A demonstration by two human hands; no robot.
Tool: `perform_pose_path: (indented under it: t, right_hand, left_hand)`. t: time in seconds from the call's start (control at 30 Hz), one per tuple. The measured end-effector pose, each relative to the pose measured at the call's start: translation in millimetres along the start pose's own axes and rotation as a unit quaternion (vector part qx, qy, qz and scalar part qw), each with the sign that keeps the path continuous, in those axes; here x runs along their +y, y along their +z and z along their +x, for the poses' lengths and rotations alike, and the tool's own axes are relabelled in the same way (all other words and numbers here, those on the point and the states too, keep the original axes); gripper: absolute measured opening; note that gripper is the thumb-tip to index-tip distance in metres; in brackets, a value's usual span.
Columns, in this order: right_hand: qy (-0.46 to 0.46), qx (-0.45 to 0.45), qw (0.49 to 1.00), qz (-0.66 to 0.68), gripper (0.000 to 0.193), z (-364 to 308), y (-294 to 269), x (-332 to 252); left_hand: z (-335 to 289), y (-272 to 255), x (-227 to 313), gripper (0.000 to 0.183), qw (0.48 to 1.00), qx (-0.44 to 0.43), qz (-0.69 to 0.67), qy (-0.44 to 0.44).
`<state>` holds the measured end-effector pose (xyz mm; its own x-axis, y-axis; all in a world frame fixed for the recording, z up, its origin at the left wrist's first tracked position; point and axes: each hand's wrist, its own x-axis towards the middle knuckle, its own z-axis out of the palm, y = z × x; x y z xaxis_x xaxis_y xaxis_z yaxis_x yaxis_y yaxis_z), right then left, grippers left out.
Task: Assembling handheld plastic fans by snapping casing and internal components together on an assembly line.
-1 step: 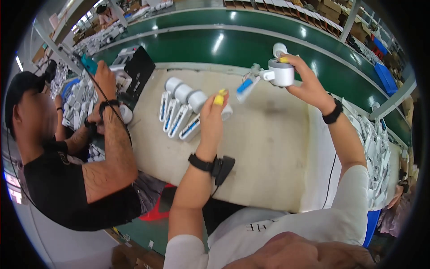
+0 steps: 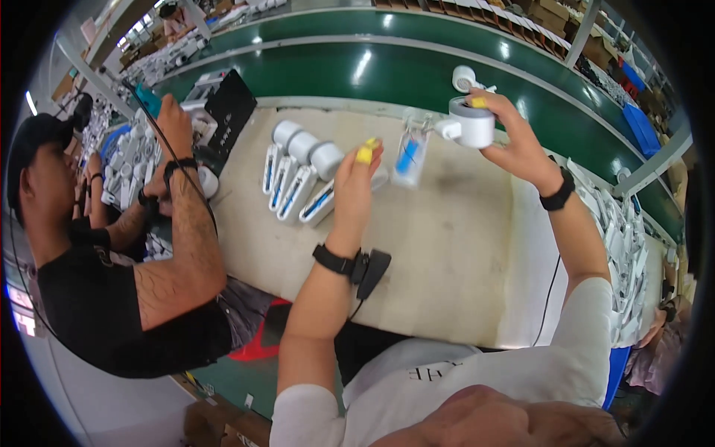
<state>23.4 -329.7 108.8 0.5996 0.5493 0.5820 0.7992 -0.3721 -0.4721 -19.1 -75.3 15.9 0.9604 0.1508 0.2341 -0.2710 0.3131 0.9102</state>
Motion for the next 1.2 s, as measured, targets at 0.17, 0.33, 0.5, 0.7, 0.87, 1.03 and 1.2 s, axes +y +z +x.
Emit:
perform_pose_path:
  t: [0.17,0.33,0.5,0.7,0.87,1.03,1.2]
  right_hand:
    - [-0.114,-0.03,0.992,-0.042,0.059,-39,-14,-47]
    - [-0.119,0.065,0.955,-0.263,0.049,-79,-13,-56]
    - [-0.071,0.061,0.96,-0.264,0.055,-126,-19,-53]
    - [-0.06,0.094,0.977,-0.179,0.046,-138,-29,-52]
    - [-0.1,0.101,0.969,-0.201,0.043,-144,-26,-42]
    - [-0.146,0.073,0.96,-0.225,0.042,-149,-24,-34]
    - [-0.163,0.087,0.954,-0.238,0.038,-144,-22,-35]
  left_hand:
    - [-13,42,4,0.063,0.902,-0.267,-0.246,-0.234]
    - [-52,75,-1,0.052,0.834,-0.269,-0.397,-0.272]
    - [-62,95,10,0.026,0.913,-0.198,-0.272,-0.232]
    - [-67,89,8,0.031,0.92,-0.326,-0.059,-0.208]
    - [-78,98,16,0.027,0.942,-0.297,-0.019,-0.155]
    - [-77,88,9,0.02,0.94,-0.322,0.05,-0.102]
    - [-80,86,14,0.013,0.95,-0.281,0.103,-0.088]
